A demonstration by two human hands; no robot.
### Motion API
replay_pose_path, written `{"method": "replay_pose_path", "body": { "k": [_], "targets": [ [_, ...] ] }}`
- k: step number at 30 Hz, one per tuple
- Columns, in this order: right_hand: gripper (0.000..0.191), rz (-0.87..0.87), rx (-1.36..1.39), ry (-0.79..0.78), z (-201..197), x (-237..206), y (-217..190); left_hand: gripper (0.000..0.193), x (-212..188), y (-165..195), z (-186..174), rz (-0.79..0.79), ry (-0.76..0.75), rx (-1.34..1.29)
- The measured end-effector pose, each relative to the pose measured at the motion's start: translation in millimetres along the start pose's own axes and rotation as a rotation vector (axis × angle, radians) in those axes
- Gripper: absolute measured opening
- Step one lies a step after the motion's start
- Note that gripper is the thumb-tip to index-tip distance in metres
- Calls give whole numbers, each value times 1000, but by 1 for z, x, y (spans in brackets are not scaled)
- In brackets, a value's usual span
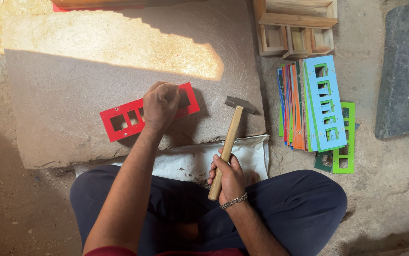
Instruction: The person sits on the floor and uses a hammer to drive nails into colorful plastic frames placed on wooden blocks. They repeatedly pick up nails, position the frames, hammer the nails, and stack the completed frames.
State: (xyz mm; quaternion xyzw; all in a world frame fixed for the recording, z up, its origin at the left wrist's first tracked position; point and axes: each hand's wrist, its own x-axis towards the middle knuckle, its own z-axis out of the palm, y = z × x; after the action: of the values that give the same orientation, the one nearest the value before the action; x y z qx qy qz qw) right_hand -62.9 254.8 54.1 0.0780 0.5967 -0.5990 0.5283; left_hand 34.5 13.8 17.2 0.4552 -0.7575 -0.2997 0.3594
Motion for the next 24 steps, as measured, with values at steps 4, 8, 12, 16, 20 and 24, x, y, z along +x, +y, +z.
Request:
{"method": "replay_pose_path", "body": {
  "k": [4,8,12,16,20,24],
  "targets": [
    [41,-4,-11,-4,1,0,0,5,0,-1,0,-25,-8,0],
    [41,-12,-2,-8,2,0,0,5,2,-2,0,-37,2,0],
    [40,-2,-3,-8,2,-1,1,3,2,-3,0,-42,-13,16],
    [38,0,-4,-8,2,-1,1,3,1,-3,0,4,-11,10],
    [33,-6,34,-31,2,-1,-3,4,1,-5,0,10,-12,9],
    [26,13,85,-37,1,-4,-11,3,2,-7,1,19,1,-33]
  ]
}}
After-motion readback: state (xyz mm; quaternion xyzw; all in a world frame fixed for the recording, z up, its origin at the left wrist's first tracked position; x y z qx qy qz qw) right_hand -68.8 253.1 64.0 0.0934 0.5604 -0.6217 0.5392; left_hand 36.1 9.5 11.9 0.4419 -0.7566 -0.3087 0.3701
